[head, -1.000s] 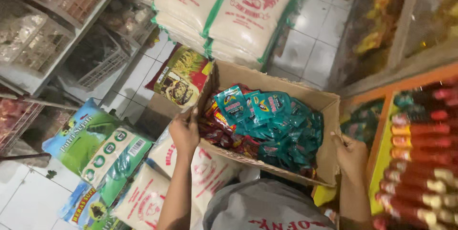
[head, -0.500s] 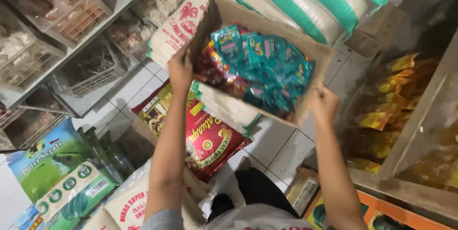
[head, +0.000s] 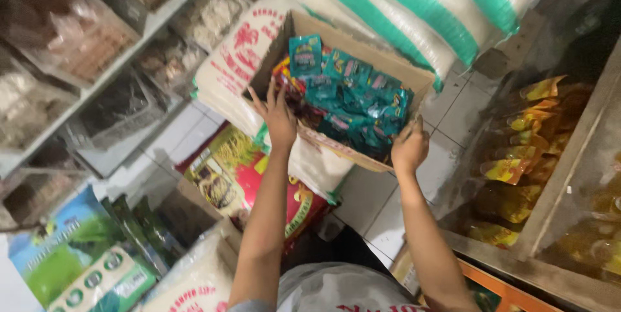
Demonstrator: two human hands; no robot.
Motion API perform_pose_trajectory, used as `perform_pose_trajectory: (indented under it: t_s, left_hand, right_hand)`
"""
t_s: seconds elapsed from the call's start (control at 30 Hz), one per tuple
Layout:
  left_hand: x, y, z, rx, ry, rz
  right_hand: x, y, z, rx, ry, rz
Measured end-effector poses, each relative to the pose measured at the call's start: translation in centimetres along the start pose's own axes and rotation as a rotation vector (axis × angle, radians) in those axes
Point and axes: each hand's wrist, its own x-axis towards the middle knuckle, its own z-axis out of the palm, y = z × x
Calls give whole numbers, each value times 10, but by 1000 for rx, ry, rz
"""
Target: The person sorts and organizes condiment packets from a box and places them onto a grocery store shelf by hand.
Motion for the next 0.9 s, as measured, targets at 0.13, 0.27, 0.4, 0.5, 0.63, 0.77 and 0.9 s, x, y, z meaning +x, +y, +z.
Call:
perform_pose_trajectory:
  t_s: [0.13, 0.27, 0.4, 0.5, 0.63, 0.77, 0.9]
  left_hand:
    - [2, 3, -2, 38, -45, -29]
    - [2, 2, -6, 74, -96, -19]
    - [4, 1, -11, -20, -84, 56]
    - [2, 2, -14, 82, -135, 34]
    - [9, 2, -16, 159, -152, 53]
    - [3, 0, -17, 126, -152, 93]
    - [5, 4, -22, 133, -191, 66]
  right_hand:
    - [-3, -13, -10, 28, -3, 23]
    - [-3, -16, -11, 13, 31, 45]
    - [-3, -11, -3, -19, 79, 62]
    - [-4, -7, -5, -16, 86, 54]
    - [-2, -14, -8, 5, 22, 83]
    - [-7, -20, -21, 34, 15, 40]
    - [-6, -38, -38, 62, 115, -233]
